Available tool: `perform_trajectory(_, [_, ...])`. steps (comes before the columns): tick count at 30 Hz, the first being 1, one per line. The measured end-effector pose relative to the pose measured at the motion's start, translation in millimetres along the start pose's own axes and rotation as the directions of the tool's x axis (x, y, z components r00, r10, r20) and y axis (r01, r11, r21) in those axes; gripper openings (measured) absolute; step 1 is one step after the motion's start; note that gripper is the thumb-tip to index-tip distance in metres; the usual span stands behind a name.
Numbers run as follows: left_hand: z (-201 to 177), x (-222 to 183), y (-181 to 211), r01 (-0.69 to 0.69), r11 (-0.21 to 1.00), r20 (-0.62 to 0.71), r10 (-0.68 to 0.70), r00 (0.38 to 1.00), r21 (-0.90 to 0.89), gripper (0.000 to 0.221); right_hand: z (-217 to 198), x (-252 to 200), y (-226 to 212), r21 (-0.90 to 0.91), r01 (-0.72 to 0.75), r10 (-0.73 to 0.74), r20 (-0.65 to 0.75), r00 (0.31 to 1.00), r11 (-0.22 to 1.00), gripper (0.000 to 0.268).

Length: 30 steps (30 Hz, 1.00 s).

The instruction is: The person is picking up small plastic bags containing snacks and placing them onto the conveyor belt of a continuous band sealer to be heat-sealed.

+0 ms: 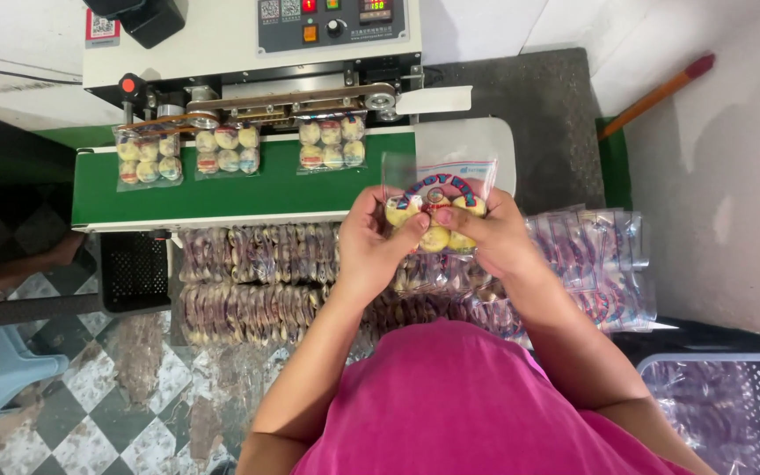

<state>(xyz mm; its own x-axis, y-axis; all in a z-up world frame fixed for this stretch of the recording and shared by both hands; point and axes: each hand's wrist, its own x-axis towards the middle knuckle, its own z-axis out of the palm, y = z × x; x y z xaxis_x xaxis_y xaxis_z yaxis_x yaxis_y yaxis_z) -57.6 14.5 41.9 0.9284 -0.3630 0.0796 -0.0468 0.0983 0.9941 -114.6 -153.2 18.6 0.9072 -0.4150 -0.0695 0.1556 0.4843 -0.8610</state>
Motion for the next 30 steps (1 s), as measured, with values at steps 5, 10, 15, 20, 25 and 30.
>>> perform_trajectory(5, [2.0,1.1,-5.7,0.026,0.985,0.041,-0.020,0.999,-0.169,0.040,10.2,0.7,-5.0,0.005,0.011,-0.011,-0.005,1.000,1.000,0.029])
perform_trajectory(10, [3.6,7.0,14.8,0.118,0.976,0.010,-0.119,0.993,-0.182,0.027,8.4,0.0,-2.0,-0.085,0.010,-0.012,-0.018,1.000,0.996,0.029])
perform_trajectory(15, [-4.8,18.9,-1.9,0.089,0.978,-0.183,-0.124,0.975,-0.189,0.008,17.9,9.8,-12.4,0.010,-0.037,0.038,-0.177,0.984,0.999,0.009])
perform_trajectory(20, [-4.0,30.7,1.2,-0.092,0.961,-0.287,0.014,0.958,-0.261,0.032,-8.4,23.2,4.3,-0.147,0.153,-0.173,-0.133,0.976,0.977,0.020])
perform_trajectory(25, [-18.6,29.0,10.4,-0.234,0.967,-0.107,0.244,0.964,0.100,0.019,-1.3,21.4,-18.4,-0.439,0.413,-0.435,0.054,0.899,0.798,0.017])
perform_trajectory(30, [-33.2,39.5,8.4,-0.328,0.897,0.096,0.313,0.945,0.295,0.033,-12.0,34.2,-29.0,-0.566,0.427,-0.367,0.224,0.903,0.706,0.019])
